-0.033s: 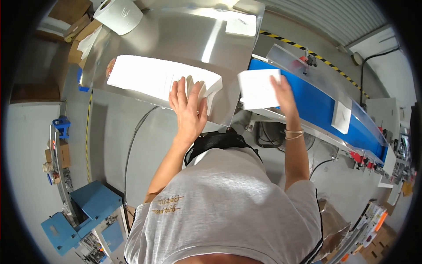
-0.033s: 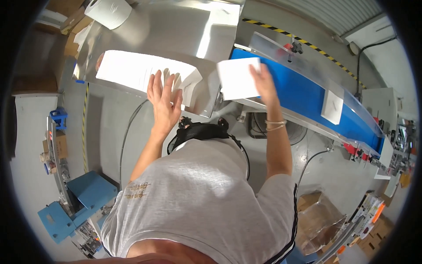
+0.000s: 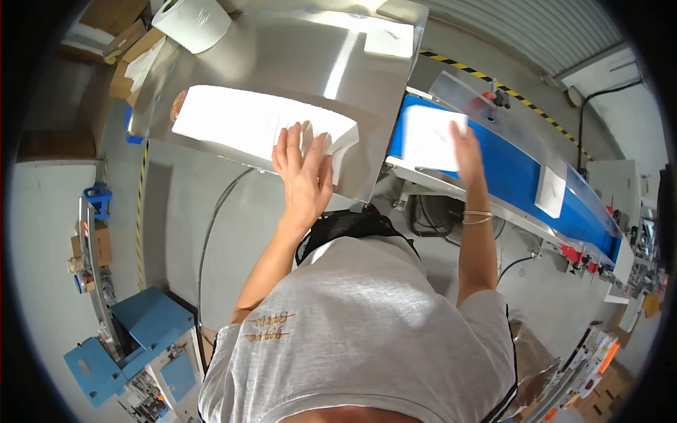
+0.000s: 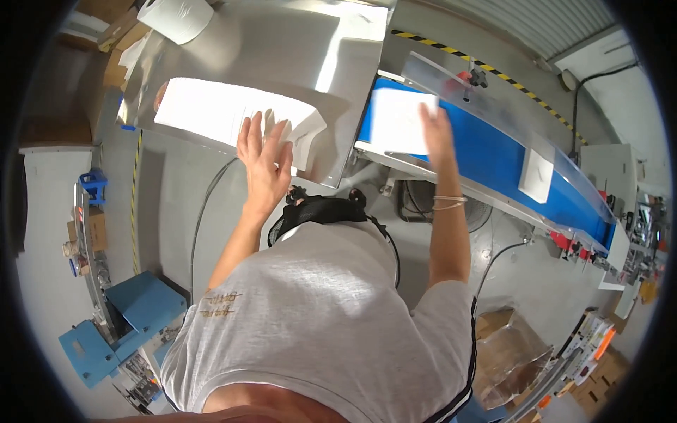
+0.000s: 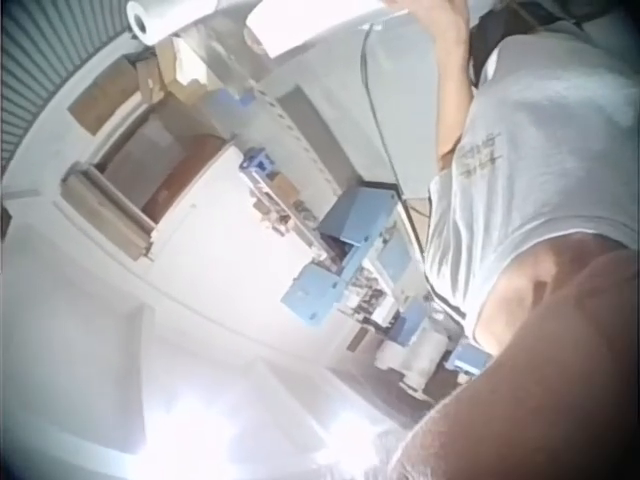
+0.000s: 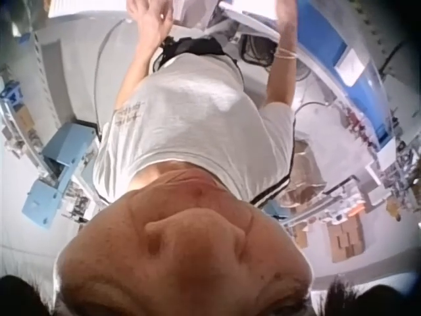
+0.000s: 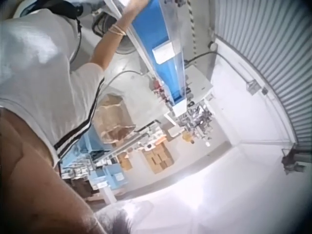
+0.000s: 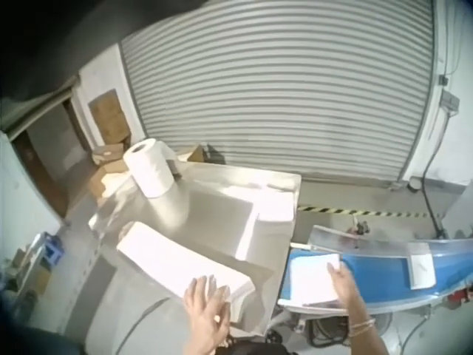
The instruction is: Manually picking up stacks of paper napkins from a machine and placing them onto a conveyor belt for further processing.
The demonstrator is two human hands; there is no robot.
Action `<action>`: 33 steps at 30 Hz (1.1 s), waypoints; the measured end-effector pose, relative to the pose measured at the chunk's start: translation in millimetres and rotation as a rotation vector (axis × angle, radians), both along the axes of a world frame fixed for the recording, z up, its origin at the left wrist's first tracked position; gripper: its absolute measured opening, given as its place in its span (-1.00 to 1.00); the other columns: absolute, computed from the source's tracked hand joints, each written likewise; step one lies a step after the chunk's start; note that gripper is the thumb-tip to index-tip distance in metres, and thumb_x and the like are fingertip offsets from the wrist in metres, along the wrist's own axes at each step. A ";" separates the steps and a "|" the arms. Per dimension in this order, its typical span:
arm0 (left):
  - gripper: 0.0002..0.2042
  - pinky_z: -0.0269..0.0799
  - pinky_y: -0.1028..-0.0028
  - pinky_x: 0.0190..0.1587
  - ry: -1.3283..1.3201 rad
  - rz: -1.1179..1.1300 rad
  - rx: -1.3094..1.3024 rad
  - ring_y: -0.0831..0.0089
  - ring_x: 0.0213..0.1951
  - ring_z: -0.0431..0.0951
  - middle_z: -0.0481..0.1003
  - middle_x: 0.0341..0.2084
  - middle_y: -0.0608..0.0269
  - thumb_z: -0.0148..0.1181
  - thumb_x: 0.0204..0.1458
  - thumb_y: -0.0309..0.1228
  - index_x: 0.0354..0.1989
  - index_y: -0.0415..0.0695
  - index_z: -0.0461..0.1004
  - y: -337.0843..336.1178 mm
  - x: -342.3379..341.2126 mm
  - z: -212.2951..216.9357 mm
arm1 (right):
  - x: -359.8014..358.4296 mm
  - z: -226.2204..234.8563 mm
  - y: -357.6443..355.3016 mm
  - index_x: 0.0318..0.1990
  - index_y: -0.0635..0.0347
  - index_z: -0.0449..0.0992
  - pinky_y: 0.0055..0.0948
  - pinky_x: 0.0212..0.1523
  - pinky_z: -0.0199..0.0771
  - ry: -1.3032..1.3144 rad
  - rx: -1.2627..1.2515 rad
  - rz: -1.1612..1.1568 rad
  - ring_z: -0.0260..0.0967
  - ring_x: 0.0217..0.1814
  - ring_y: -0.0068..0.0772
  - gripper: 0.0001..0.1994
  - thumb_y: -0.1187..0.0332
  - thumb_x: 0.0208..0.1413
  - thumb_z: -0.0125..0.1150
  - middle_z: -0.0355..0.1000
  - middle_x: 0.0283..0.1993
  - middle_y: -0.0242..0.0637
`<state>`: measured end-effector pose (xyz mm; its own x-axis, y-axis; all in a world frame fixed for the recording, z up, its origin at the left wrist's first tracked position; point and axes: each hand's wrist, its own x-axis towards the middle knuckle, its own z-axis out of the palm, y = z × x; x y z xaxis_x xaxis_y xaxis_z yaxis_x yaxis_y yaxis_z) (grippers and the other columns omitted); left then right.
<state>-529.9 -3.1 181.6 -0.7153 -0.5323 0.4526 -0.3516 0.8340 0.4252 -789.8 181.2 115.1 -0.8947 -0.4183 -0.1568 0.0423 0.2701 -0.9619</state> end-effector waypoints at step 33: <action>-0.67 -0.28 -0.08 0.29 0.030 -0.087 0.062 -0.13 0.33 -0.07 0.11 0.26 -0.05 0.13 -0.08 -0.59 -0.10 -0.03 0.56 -17.3 7.7 -4.4 | 39.5 60.9 -41.6 0.08 0.08 0.39 -0.26 0.08 0.36 0.497 0.230 0.536 0.30 0.14 -0.20 -0.50 0.34 -0.08 0.38 0.31 0.13 -0.19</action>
<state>-522.3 -20.4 177.2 -0.7467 -0.4968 0.4423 -0.2657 0.8324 0.4863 -750.4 139.6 176.1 -0.5670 -0.8202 0.0757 -0.5739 0.3274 -0.7506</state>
